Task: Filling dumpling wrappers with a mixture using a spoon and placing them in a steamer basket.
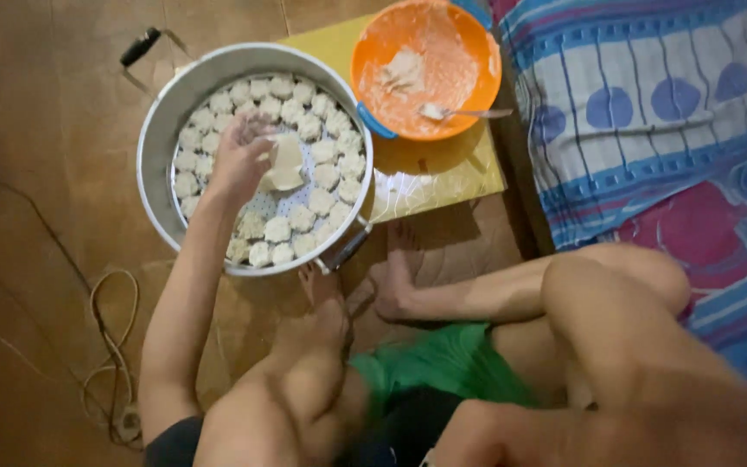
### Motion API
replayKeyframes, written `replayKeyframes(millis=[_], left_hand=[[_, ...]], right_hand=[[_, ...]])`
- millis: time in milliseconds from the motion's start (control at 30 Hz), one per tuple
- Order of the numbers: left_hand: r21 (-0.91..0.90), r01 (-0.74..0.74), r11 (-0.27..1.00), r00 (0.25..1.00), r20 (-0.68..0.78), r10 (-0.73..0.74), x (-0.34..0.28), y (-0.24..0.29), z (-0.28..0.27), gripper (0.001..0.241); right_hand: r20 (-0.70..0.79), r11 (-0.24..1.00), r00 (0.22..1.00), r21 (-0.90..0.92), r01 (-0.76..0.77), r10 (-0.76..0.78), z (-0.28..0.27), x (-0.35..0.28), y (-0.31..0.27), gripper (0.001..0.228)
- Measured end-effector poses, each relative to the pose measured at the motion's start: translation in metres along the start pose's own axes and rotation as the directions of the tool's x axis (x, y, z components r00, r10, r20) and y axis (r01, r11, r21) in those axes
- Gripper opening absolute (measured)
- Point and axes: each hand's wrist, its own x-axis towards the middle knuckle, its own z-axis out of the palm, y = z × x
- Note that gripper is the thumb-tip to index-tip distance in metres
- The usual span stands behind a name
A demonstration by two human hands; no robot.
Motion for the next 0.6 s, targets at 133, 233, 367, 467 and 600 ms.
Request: replayKeyframes(millis=[133,233,367,467,600], left_hand=[[-0.006,0.016,1.000,1.000,-0.003,-0.016,-0.008,0.021,0.014,0.050],[-0.005,0.053,0.999,0.997,-0.062,-0.054,-0.007,0.018,0.011,0.046],[-0.143,0.028,0.989,0.999,-0.028,-0.032,0.000,0.015,-0.001,0.030],[-0.254,0.053,0.966,0.996,-0.053,-0.069,0.011,0.012,-0.005,0.027],[-0.317,0.073,0.946,0.996,-0.027,-0.086,0.009,0.033,0.015,0.044]], right_hand=[[0.018,0.995,0.997,-0.076,0.070,-0.069,0.098,0.028,-0.038,0.044],[0.104,0.962,0.973,-0.160,0.219,-0.204,0.101,0.044,-0.042,0.041],[0.416,0.689,0.736,-0.291,0.664,-0.533,0.069,0.086,-0.035,0.028],[0.232,0.629,0.781,-0.481,0.611,-0.580,0.074,0.145,-0.022,0.029],[0.213,0.343,0.832,-0.837,0.426,-0.513,0.051,0.233,0.067,0.032]])
